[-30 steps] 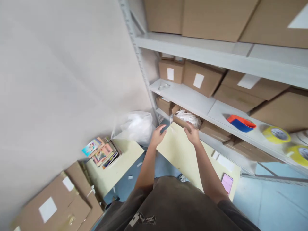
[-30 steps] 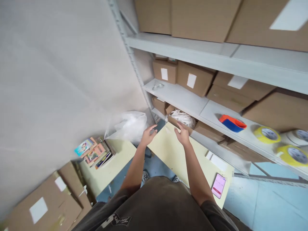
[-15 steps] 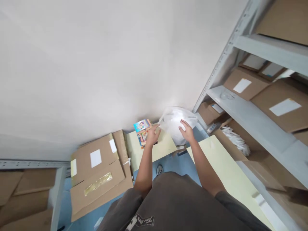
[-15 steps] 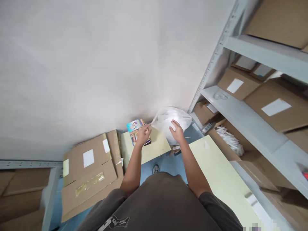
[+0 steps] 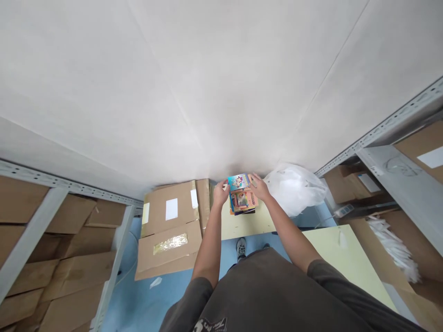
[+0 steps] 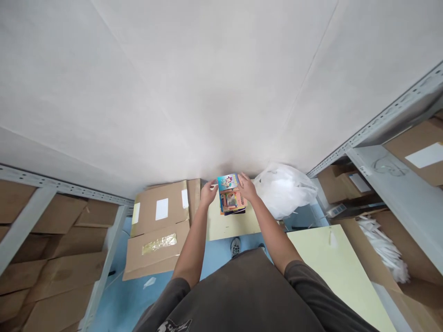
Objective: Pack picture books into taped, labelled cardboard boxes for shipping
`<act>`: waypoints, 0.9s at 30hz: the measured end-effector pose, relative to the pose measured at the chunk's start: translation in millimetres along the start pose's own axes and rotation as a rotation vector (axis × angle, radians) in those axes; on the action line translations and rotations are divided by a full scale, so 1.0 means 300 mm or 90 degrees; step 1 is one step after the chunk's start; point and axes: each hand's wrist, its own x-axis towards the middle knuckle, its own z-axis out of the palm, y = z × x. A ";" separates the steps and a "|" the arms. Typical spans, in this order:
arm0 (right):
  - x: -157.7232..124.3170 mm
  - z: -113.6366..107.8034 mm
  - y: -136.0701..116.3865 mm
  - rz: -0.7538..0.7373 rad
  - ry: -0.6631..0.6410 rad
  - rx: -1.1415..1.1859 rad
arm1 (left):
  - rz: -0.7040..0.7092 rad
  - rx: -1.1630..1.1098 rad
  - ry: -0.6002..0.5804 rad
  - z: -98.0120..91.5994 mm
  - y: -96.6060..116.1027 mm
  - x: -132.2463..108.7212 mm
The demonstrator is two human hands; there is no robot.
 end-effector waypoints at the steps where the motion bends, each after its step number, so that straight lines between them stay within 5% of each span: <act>1: 0.007 0.016 0.010 -0.003 -0.009 -0.004 | -0.018 0.010 -0.006 0.010 -0.003 0.009; 8: 0.017 0.152 0.017 0.013 -0.118 -0.091 | -0.109 0.009 0.002 0.093 -0.038 0.059; 14: -0.005 0.215 -0.072 -0.043 -0.175 -0.133 | -0.204 -0.133 0.044 0.038 -0.103 0.088; 17: -0.019 0.192 -0.100 -0.024 -0.152 -0.068 | -0.229 -0.189 0.031 -0.028 -0.108 0.083; 22: -0.066 0.087 -0.104 0.054 0.019 0.170 | -0.182 -0.364 0.018 -0.094 -0.030 0.071; 27: -0.117 -0.051 -0.129 0.144 0.139 0.406 | -0.074 -0.498 -0.113 0.024 0.161 0.058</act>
